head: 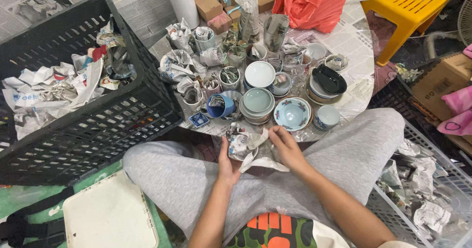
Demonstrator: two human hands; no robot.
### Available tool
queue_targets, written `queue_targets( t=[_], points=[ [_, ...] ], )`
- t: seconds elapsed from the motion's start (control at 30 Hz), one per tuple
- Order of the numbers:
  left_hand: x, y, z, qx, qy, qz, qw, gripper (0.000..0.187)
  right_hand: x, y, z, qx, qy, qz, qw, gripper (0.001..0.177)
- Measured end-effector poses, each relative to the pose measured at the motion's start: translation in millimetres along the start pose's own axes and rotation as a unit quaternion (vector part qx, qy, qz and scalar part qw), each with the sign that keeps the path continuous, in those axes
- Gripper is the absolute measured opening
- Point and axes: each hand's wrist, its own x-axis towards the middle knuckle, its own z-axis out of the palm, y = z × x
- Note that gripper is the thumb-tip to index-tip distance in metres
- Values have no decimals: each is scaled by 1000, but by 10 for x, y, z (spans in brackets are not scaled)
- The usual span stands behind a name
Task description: The person sits on the floor and wraps small ceramic items, such as cups and bowls, in newspaper. They pick up each item, fold the paper around it, and place the wrapped item into a nearby basket.
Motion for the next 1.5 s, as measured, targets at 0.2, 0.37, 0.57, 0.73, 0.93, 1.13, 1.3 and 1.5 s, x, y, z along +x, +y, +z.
queue_targets(
  t=[0.2, 0.37, 0.57, 0.73, 0.93, 1.13, 1.3, 1.5],
  points=[
    [67, -63, -149, -19, 15, -22, 999, 59, 91, -22, -22, 240, 150, 216, 934, 23],
    [75, -83, -238, -26, 25, -14, 999, 48, 76, 53, -18, 200, 120, 254, 939, 24],
    [56, -80, -290, -49, -6, -25, 998, 49, 48, 212, -6, 173, 67, 144, 972, 20],
    [118, -114, -265, -24, 0, -34, 999, 45, -118, -96, 68, -161, 170, -236, 943, 19],
    [103, -129, -220, 18, 10, -17, 1000, 47, -266, -532, 139, -424, 59, -494, 757, 25],
    [82, -144, -188, 17, -12, -38, 999, 52, -274, -651, 288, -477, 33, -404, 780, 32],
    [72, -147, -188, 26, -18, -47, 998, 52, -279, -675, 318, -458, 49, -368, 807, 39],
    [73, -219, -223, 95, -44, -52, 993, 46, -246, -607, 285, -425, 45, -312, 848, 44]
  ],
)
